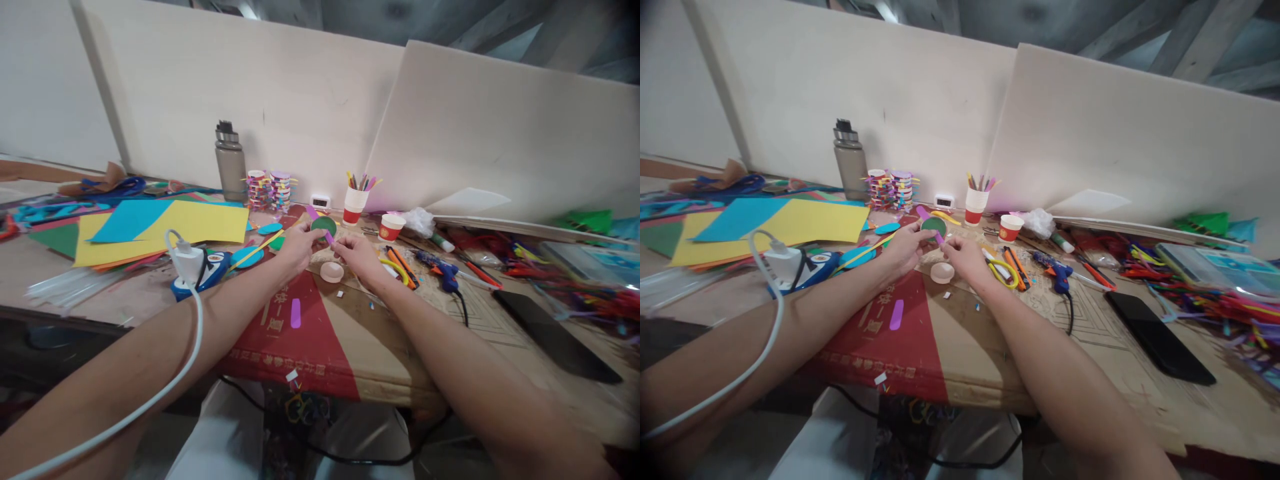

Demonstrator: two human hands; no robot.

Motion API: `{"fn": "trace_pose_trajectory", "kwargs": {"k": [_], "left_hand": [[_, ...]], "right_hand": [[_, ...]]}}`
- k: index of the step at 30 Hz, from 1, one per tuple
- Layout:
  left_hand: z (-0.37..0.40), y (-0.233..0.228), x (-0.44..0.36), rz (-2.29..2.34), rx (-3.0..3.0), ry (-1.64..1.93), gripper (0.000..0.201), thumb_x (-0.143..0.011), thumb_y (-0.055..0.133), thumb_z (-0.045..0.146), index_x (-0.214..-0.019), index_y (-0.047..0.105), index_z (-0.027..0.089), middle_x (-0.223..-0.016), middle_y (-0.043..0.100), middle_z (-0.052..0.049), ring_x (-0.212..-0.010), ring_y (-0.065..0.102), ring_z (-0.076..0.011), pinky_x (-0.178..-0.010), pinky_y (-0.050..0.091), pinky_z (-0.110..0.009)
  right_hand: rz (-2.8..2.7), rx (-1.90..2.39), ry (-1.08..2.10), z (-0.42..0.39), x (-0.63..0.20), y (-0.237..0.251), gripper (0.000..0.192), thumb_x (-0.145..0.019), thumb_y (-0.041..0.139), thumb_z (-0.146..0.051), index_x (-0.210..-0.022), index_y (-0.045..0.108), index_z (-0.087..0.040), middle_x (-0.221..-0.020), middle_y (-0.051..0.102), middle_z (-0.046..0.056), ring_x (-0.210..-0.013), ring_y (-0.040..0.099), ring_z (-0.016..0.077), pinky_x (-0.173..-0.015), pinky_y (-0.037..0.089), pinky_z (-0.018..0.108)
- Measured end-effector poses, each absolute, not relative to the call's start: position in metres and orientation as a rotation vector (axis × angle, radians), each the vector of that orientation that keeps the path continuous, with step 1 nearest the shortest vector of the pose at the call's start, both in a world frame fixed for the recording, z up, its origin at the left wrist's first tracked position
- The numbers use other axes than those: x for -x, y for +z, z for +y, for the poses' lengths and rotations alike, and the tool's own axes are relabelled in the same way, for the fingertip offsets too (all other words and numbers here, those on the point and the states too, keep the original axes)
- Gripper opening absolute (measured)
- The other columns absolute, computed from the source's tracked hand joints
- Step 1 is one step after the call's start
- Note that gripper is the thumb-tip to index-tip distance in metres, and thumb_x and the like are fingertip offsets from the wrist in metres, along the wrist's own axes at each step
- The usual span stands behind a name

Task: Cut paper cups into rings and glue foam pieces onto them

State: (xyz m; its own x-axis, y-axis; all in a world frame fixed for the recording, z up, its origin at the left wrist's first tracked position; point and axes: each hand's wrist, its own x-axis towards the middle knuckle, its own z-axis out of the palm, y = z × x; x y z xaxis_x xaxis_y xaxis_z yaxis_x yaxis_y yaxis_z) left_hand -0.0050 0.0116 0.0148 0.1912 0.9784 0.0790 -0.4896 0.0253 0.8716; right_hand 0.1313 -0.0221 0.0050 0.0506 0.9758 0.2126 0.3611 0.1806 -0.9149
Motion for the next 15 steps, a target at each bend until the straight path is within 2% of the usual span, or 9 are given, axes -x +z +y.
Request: {"fn": "trace_pose_trajectory", "kwargs": {"k": [5, 9, 15], "left_hand": [[0.0110, 0.0153, 0.0048, 0.647, -0.962, 1.251, 0.019, -0.065, 0.070, 0.006, -0.079, 0.059, 0.013, -0.071, 0.065, 0.000, -0.062, 0.059, -0.0098, -0.066, 0.050, -0.026], [0.0144, 0.0125, 0.0050, 0.681, -0.996, 1.269, 0.025, -0.060, 0.072, 0.003, -0.080, 0.061, 0.013, -0.071, 0.065, 0.000, -0.064, 0.060, -0.0106, -0.068, 0.051, -0.027], [0.0181, 0.0105, 0.0076, 0.742, -0.987, 1.281, 0.028, -0.059, 0.076, 0.007, -0.082, 0.063, 0.014, -0.074, 0.067, -0.001, -0.063, 0.060, -0.0110, -0.067, 0.048, -0.027]], "right_hand": [[-1.480, 1.369, 0.792, -0.0218, -0.1319, 0.0037, 0.022, -0.073, 0.061, -0.037, -0.061, 0.057, -0.020, -0.056, 0.056, -0.004, -0.053, 0.045, 0.0110, -0.056, 0.035, 0.026], [-1.513, 1.344, 0.765, -0.0215, -0.1344, 0.0053, 0.029, -0.076, 0.059, -0.044, -0.061, 0.057, -0.019, -0.057, 0.056, -0.003, -0.055, 0.046, 0.0113, -0.056, 0.035, 0.026], [-1.402, 1.335, 0.818, -0.0196, -0.1401, 0.0086, 0.034, -0.080, 0.053, -0.050, -0.070, 0.062, -0.018, -0.067, 0.062, 0.002, -0.059, 0.050, 0.0128, -0.058, 0.039, 0.027]]}}
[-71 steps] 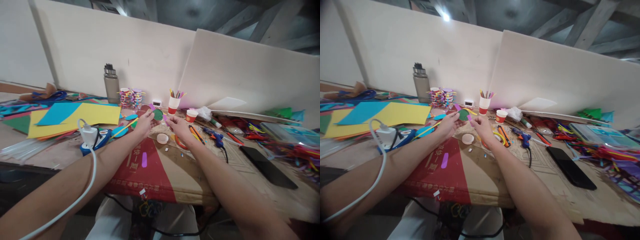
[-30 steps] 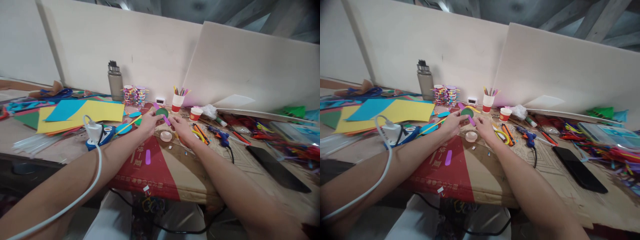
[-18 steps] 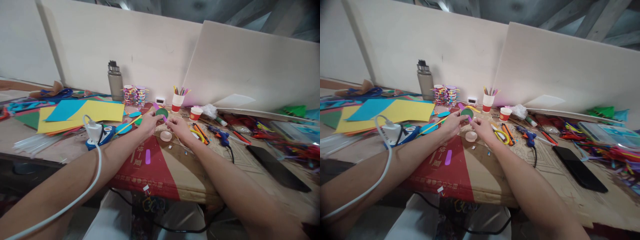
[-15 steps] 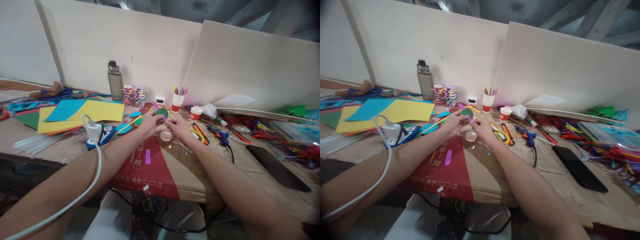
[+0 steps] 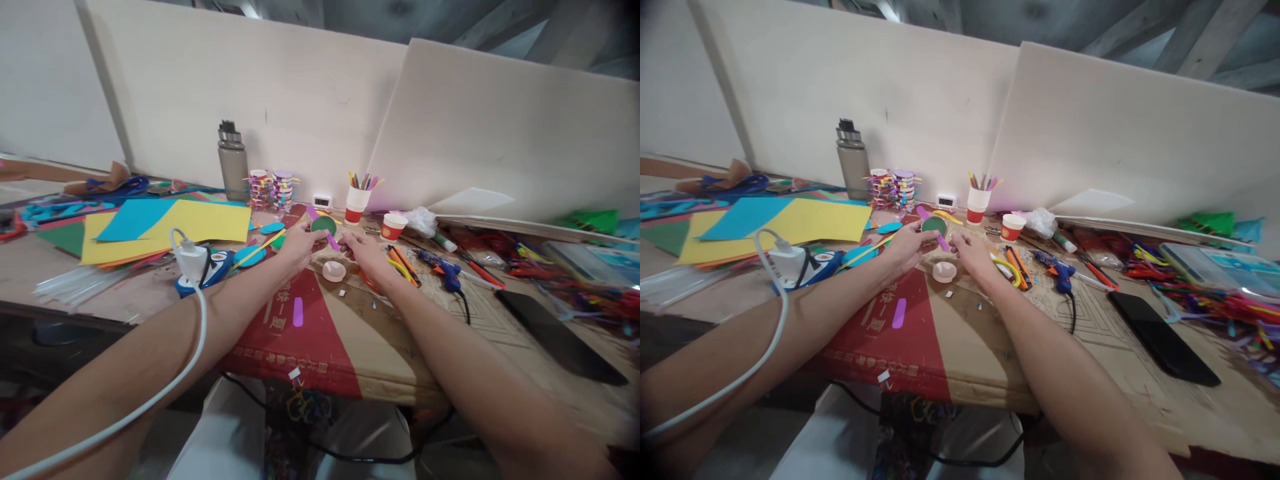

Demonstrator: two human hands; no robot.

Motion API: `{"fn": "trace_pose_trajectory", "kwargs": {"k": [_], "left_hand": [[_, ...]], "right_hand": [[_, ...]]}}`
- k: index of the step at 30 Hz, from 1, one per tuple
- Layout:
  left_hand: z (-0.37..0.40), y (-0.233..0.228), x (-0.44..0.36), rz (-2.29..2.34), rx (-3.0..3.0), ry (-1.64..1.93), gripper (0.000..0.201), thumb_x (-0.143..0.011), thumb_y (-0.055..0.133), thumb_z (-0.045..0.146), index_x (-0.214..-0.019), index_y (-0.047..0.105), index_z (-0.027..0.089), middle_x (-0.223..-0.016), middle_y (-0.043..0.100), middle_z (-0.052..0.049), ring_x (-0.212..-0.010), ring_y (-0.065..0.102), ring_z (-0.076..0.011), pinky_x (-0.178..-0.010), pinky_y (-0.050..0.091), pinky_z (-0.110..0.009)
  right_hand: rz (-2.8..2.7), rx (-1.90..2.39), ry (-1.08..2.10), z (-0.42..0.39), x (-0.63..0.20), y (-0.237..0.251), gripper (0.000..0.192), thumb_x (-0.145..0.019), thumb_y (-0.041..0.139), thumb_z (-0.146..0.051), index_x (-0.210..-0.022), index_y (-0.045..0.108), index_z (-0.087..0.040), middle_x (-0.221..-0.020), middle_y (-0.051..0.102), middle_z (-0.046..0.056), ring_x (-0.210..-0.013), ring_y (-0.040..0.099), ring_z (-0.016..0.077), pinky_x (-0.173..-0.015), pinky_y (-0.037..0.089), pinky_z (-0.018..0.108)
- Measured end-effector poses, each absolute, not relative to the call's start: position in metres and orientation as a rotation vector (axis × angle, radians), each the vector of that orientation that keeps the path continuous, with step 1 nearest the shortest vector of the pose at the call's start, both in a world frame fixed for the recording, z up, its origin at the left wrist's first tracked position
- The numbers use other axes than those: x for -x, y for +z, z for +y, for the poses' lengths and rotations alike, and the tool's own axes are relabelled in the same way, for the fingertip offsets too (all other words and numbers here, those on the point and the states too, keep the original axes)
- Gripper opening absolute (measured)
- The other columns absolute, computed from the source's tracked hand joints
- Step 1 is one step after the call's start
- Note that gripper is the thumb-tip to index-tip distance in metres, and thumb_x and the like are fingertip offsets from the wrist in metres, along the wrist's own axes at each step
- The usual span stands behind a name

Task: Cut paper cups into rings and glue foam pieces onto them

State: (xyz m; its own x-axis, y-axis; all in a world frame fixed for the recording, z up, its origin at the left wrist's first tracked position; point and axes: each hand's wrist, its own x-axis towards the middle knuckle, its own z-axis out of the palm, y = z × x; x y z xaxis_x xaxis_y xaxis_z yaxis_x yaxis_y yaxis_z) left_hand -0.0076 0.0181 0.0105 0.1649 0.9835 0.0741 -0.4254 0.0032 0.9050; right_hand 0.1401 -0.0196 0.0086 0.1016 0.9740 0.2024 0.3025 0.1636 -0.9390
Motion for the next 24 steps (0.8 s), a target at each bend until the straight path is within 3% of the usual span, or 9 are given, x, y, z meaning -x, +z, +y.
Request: {"fn": "trace_pose_trajectory", "kwargs": {"k": [8, 15, 24], "left_hand": [[0.014, 0.012, 0.007, 0.738, -1.018, 1.273, 0.025, -0.059, 0.076, 0.007, -0.080, 0.063, 0.013, -0.076, 0.067, -0.002, -0.065, 0.060, -0.0107, -0.067, 0.049, -0.026], [0.007, 0.014, 0.003, 0.701, -1.045, 1.231, 0.026, -0.061, 0.077, 0.007, -0.082, 0.062, 0.012, -0.078, 0.066, -0.002, -0.068, 0.060, -0.0099, -0.071, 0.050, -0.026], [0.011, 0.010, 0.004, 0.726, -1.151, 1.269, 0.024, -0.059, 0.079, 0.010, -0.076, 0.062, 0.013, -0.072, 0.066, -0.001, -0.066, 0.059, -0.0116, -0.070, 0.050, -0.028]], "right_hand": [[-1.548, 1.244, 0.761, -0.022, -0.136, 0.005, 0.028, -0.073, 0.063, -0.046, -0.080, 0.063, -0.018, -0.075, 0.064, 0.000, -0.069, 0.052, 0.0136, -0.068, 0.041, 0.028], [-1.535, 1.313, 0.674, -0.019, -0.135, 0.002, 0.025, -0.074, 0.060, -0.043, -0.067, 0.058, -0.019, -0.063, 0.057, -0.002, -0.062, 0.048, 0.0132, -0.061, 0.036, 0.028], [-1.511, 1.348, 0.612, -0.019, -0.133, 0.000, 0.026, -0.073, 0.059, -0.045, -0.065, 0.056, -0.020, -0.058, 0.052, -0.004, -0.057, 0.042, 0.0121, -0.056, 0.031, 0.028]]}}
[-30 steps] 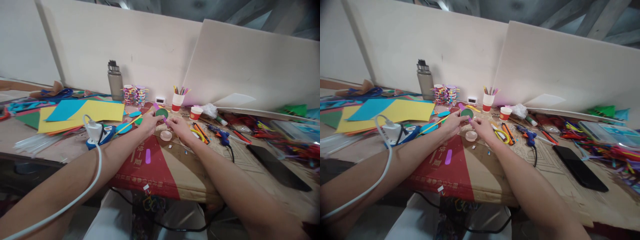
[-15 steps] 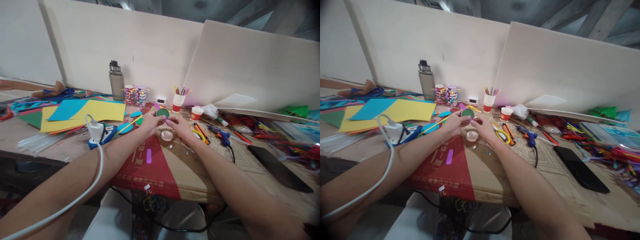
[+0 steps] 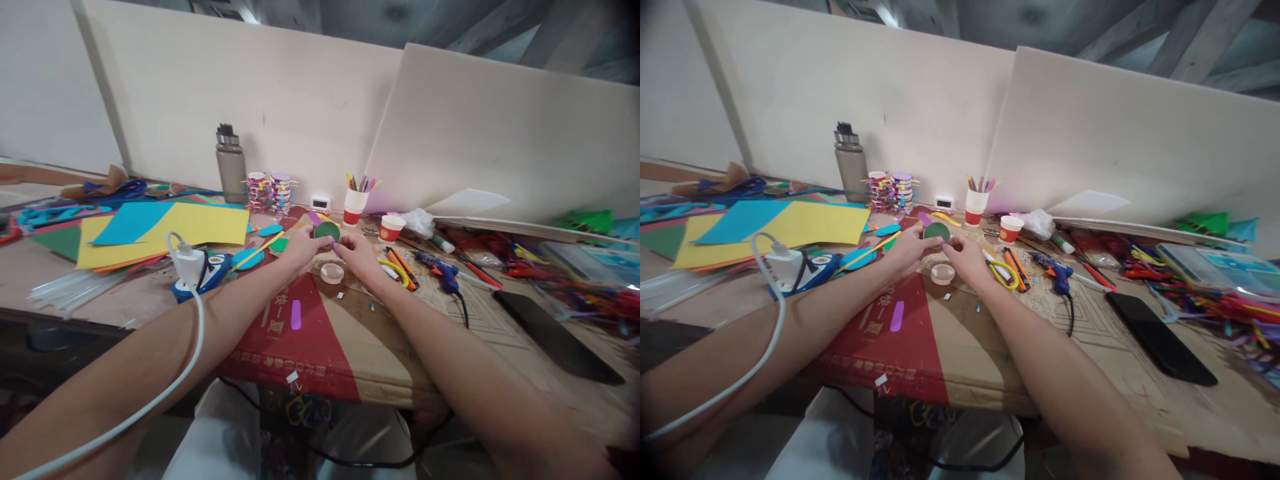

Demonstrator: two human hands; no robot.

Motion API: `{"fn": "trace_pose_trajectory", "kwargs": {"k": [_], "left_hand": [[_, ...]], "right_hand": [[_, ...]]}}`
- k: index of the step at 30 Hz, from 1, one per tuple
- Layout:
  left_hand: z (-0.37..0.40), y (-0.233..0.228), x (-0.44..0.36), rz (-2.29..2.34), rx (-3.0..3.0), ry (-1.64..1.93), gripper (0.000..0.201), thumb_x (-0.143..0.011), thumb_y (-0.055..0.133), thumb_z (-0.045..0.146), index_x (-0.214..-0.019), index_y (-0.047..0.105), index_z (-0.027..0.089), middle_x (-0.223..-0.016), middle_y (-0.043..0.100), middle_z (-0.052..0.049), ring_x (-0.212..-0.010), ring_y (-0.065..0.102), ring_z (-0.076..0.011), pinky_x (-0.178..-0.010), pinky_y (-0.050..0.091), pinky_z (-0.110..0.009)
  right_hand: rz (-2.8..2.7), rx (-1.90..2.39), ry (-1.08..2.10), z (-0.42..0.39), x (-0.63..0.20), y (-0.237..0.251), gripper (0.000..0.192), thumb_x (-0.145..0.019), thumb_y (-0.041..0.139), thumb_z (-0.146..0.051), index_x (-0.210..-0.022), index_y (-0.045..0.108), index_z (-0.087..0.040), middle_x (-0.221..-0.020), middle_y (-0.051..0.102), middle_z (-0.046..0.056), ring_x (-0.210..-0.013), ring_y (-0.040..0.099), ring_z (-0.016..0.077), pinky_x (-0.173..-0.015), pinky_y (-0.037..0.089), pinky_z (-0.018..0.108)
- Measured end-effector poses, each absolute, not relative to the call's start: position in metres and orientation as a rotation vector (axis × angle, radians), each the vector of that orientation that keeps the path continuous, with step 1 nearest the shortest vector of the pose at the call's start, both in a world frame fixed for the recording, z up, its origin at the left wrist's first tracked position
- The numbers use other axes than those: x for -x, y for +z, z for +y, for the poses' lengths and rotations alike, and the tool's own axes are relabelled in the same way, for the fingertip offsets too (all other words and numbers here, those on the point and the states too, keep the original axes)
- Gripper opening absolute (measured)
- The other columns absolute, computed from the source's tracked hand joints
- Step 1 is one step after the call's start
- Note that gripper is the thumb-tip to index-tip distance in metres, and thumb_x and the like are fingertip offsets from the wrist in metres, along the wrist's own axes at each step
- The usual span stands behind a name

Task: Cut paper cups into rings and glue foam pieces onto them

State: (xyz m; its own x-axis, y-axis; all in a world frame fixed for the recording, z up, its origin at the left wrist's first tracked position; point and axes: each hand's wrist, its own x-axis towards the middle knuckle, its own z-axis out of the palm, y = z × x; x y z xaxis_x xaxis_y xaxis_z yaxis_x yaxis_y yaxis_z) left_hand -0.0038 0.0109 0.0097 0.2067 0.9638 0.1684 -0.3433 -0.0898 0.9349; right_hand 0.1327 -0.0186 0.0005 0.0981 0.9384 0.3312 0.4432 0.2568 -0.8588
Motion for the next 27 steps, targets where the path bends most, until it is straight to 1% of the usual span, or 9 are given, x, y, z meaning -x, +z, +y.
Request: {"fn": "trace_pose_trajectory", "kwargs": {"k": [5, 9, 13, 17, 22, 25, 27], "left_hand": [[0.018, 0.003, 0.006, 0.774, -1.251, 1.275, 0.024, -0.059, 0.078, 0.012, -0.079, 0.066, 0.013, -0.074, 0.068, -0.002, -0.067, 0.060, -0.0124, -0.070, 0.050, -0.028], [0.025, 0.001, 0.007, 0.771, -1.264, 1.280, 0.028, -0.058, 0.077, 0.011, -0.084, 0.068, 0.013, -0.076, 0.069, -0.002, -0.068, 0.061, -0.0133, -0.070, 0.051, -0.028], [0.023, 0.005, 0.008, 0.747, -1.194, 1.265, 0.027, -0.058, 0.076, 0.009, -0.083, 0.066, 0.012, -0.076, 0.068, -0.002, -0.067, 0.061, -0.0126, -0.067, 0.050, -0.027], [0.019, 0.009, 0.006, 0.729, -1.163, 1.194, 0.028, -0.057, 0.076, 0.008, -0.081, 0.062, 0.012, -0.072, 0.066, -0.001, -0.065, 0.060, -0.0118, -0.065, 0.049, -0.025], [0.022, 0.007, 0.006, 0.806, -1.244, 1.208, 0.026, -0.059, 0.072, 0.007, -0.082, 0.061, 0.012, -0.069, 0.064, 0.002, -0.061, 0.057, -0.0092, -0.063, 0.047, -0.024], [0.025, 0.007, 0.009, 0.799, -1.262, 1.205, 0.029, -0.059, 0.070, 0.005, -0.085, 0.060, 0.012, -0.071, 0.065, 0.002, -0.061, 0.058, -0.0095, -0.064, 0.047, -0.024], [0.025, 0.008, 0.010, 0.814, -1.264, 1.207, 0.034, -0.058, 0.071, 0.004, -0.089, 0.059, 0.012, -0.072, 0.066, 0.002, -0.061, 0.058, -0.0098, -0.064, 0.048, -0.025]], "right_hand": [[-1.534, 1.350, 0.576, -0.019, -0.133, -0.001, 0.025, -0.073, 0.057, -0.044, -0.064, 0.055, -0.021, -0.059, 0.053, -0.004, -0.058, 0.044, 0.0124, -0.058, 0.032, 0.028], [-1.536, 1.320, 0.647, -0.018, -0.132, -0.004, 0.026, -0.073, 0.058, -0.046, -0.068, 0.056, -0.021, -0.060, 0.054, -0.004, -0.059, 0.045, 0.0125, -0.058, 0.035, 0.027], [-1.538, 1.307, 0.711, -0.016, -0.132, -0.006, 0.027, -0.072, 0.060, -0.047, -0.074, 0.059, -0.020, -0.064, 0.057, -0.003, -0.061, 0.047, 0.0127, -0.058, 0.036, 0.026], [-1.543, 1.359, 0.695, -0.014, -0.134, -0.008, 0.028, -0.074, 0.059, -0.048, -0.069, 0.056, -0.021, -0.061, 0.055, -0.004, -0.059, 0.046, 0.0125, -0.057, 0.035, 0.026], [-1.577, 1.379, 0.722, -0.016, -0.134, -0.005, 0.028, -0.075, 0.059, -0.047, -0.069, 0.056, -0.020, -0.062, 0.056, -0.003, -0.060, 0.047, 0.0128, -0.058, 0.036, 0.026], [-1.580, 1.344, 0.770, -0.018, -0.134, -0.002, 0.026, -0.074, 0.061, -0.046, -0.075, 0.059, -0.019, -0.067, 0.059, -0.002, -0.063, 0.050, 0.0131, -0.061, 0.039, 0.027], [-1.564, 1.330, 0.765, -0.019, -0.134, -0.001, 0.028, -0.073, 0.061, -0.047, -0.080, 0.060, -0.019, -0.074, 0.062, 0.000, -0.069, 0.053, 0.0144, -0.063, 0.041, 0.027]]}}
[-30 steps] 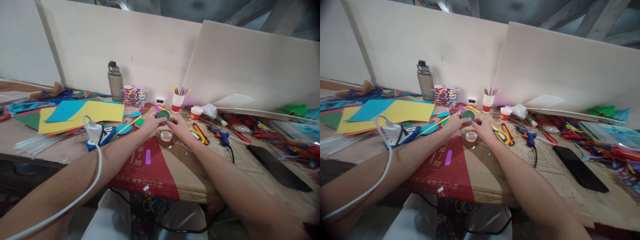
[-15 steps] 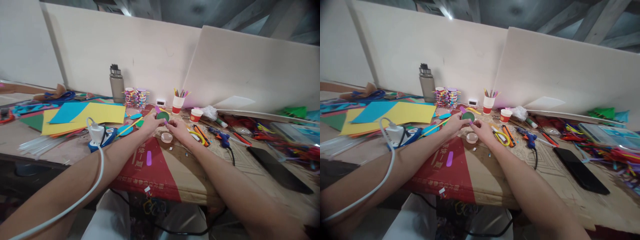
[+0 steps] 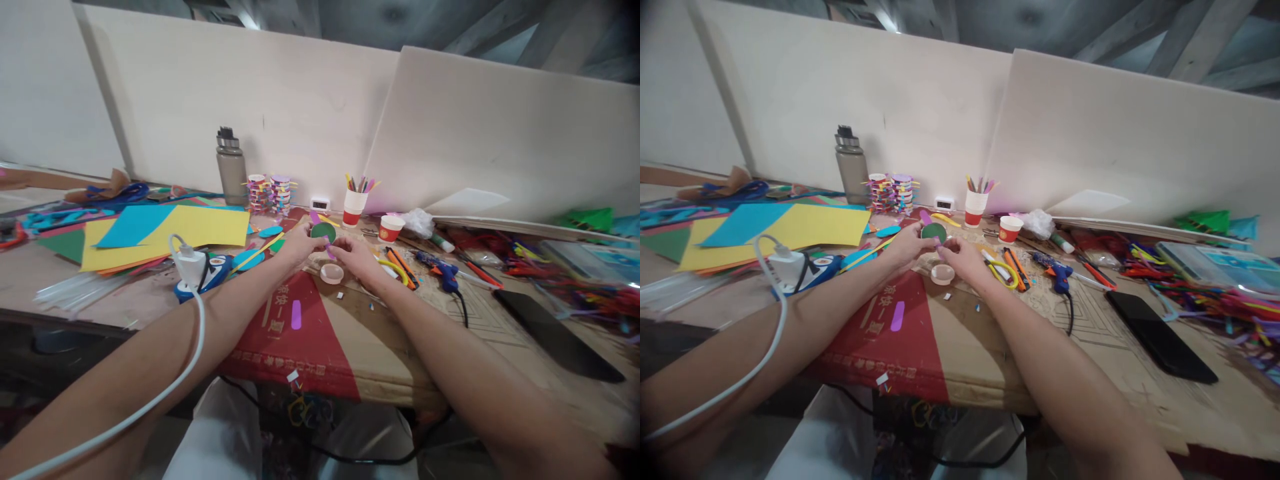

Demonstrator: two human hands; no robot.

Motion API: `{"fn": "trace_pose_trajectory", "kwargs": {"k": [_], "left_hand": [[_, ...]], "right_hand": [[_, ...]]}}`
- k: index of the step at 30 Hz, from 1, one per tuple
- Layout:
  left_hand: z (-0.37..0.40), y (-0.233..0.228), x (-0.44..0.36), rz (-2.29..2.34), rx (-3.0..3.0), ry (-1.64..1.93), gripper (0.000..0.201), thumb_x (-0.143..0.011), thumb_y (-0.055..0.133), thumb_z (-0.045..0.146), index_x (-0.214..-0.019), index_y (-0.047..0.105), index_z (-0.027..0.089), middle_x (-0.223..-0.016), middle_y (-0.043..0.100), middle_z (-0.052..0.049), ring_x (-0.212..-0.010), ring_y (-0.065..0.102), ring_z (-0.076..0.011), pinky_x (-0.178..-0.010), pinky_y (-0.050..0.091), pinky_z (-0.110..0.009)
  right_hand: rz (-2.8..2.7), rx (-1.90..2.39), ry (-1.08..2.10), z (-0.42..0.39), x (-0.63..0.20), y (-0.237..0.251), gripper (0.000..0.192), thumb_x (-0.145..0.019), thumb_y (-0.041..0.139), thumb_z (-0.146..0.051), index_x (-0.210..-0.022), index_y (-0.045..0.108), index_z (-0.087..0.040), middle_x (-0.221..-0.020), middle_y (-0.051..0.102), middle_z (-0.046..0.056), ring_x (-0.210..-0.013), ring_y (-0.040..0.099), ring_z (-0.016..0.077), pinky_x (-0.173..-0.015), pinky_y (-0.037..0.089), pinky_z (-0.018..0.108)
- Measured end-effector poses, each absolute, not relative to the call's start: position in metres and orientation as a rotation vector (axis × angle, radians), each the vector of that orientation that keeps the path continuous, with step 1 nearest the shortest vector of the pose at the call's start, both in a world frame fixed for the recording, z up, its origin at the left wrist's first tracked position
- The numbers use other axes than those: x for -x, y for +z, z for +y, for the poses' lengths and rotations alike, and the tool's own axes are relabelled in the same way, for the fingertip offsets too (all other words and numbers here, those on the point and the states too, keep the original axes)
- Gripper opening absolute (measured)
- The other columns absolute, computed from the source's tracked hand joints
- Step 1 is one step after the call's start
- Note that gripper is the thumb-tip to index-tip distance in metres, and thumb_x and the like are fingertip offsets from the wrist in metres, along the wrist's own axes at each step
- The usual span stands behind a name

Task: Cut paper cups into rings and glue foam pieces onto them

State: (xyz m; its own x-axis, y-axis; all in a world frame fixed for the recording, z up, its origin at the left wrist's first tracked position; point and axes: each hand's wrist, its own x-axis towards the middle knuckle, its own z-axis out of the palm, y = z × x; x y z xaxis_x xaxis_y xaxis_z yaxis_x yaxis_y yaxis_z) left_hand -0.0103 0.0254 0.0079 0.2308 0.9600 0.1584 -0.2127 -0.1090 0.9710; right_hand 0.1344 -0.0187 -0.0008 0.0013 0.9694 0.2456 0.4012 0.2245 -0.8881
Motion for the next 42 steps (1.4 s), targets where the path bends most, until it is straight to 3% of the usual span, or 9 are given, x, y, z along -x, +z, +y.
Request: {"fn": "trace_pose_trajectory", "kwargs": {"k": [5, 13, 17, 21, 28, 34, 39, 42], "left_hand": [[0.023, 0.012, 0.013, 0.832, -1.383, 1.159, 0.044, -0.057, 0.075, 0.004, -0.095, 0.056, 0.013, -0.077, 0.068, 0.000, -0.066, 0.061, -0.0114, -0.065, 0.049, -0.025], [0.018, 0.016, 0.013, 0.759, -1.525, 1.111, 0.039, -0.058, 0.077, 0.010, -0.093, 0.059, 0.013, -0.080, 0.067, 0.000, -0.071, 0.060, -0.0122, -0.068, 0.048, -0.025], [0.013, 0.017, 0.011, 0.617, -1.360, 1.080, 0.033, -0.069, 0.078, 0.034, -0.092, 0.066, 0.014, -0.088, 0.069, -0.004, -0.077, 0.062, -0.0157, -0.070, 0.050, -0.029], [0.013, 0.017, 0.010, 0.521, -1.128, 0.999, 0.048, -0.085, 0.056, 0.061, -0.088, 0.068, 0.015, -0.084, 0.070, -0.007, -0.072, 0.062, -0.0172, -0.065, 0.051, -0.029], [0.012, 0.017, 0.009, 0.486, -1.017, 0.903, 0.050, -0.096, 0.039, 0.053, -0.097, 0.071, 0.015, -0.082, 0.072, -0.008, -0.071, 0.065, -0.0170, -0.062, 0.050, -0.027], [0.010, 0.018, 0.005, 0.474, -1.018, 0.929, 0.049, -0.095, 0.044, 0.053, -0.111, 0.069, 0.014, -0.096, 0.074, -0.011, -0.083, 0.068, -0.0194, -0.073, 0.055, -0.030], [0.008, 0.018, 0.009, 0.584, -1.090, 0.965, 0.048, -0.095, 0.042, 0.054, -0.105, 0.068, 0.015, -0.090, 0.074, -0.010, -0.071, 0.068, -0.0164, -0.058, 0.052, -0.024], [0.009, 0.015, 0.009, 0.599, -1.099, 0.940, 0.053, -0.094, 0.040, 0.058, -0.097, 0.068, 0.013, -0.080, 0.073, -0.010, -0.061, 0.066, -0.0154, -0.052, 0.049, -0.024]], "right_hand": [[-1.461, 1.314, 0.718, -0.019, -0.138, 0.003, 0.033, -0.074, 0.061, -0.044, -0.095, 0.060, -0.018, -0.093, 0.066, 0.004, -0.081, 0.058, 0.0160, -0.068, 0.045, 0.029], [-1.291, 1.158, 0.892, -0.021, -0.137, 0.012, 0.013, -0.073, 0.067, -0.029, -0.077, 0.059, -0.019, -0.062, 0.059, -0.004, -0.056, 0.054, 0.0112, -0.061, 0.048, 0.028], [-1.133, 1.080, 1.030, -0.022, -0.137, 0.014, 0.016, -0.070, 0.071, -0.029, -0.073, 0.059, -0.019, -0.062, 0.061, -0.003, -0.054, 0.057, 0.0098, -0.061, 0.050, 0.027], [-1.071, 1.020, 1.099, -0.023, -0.137, 0.015, 0.021, -0.067, 0.075, -0.031, -0.074, 0.060, -0.019, -0.062, 0.061, -0.004, -0.054, 0.058, 0.0091, -0.060, 0.052, 0.025], [-1.194, 1.082, 1.043, -0.025, -0.135, 0.013, 0.025, -0.069, 0.076, -0.029, -0.075, 0.054, -0.020, -0.057, 0.061, -0.005, -0.053, 0.058, 0.0098, -0.057, 0.051, 0.024], [-1.296, 1.201, 0.864, -0.024, -0.135, 0.012, 0.023, -0.071, 0.070, -0.028, -0.081, 0.050, -0.022, -0.065, 0.061, -0.004, -0.058, 0.058, 0.0120, -0.054, 0.049, 0.025], [-1.347, 1.249, 0.573, -0.023, -0.139, 0.013, 0.027, -0.071, 0.067, -0.032, -0.092, 0.052, -0.021, -0.090, 0.060, 0.000, -0.072, 0.058, 0.0128, -0.063, 0.050, 0.028], [-1.384, 1.241, 0.563, -0.024, -0.142, 0.016, 0.028, -0.073, 0.065, -0.033, -0.095, 0.054, -0.021, -0.097, 0.058, 0.002, -0.073, 0.056, 0.0125, -0.070, 0.049, 0.031]]}}
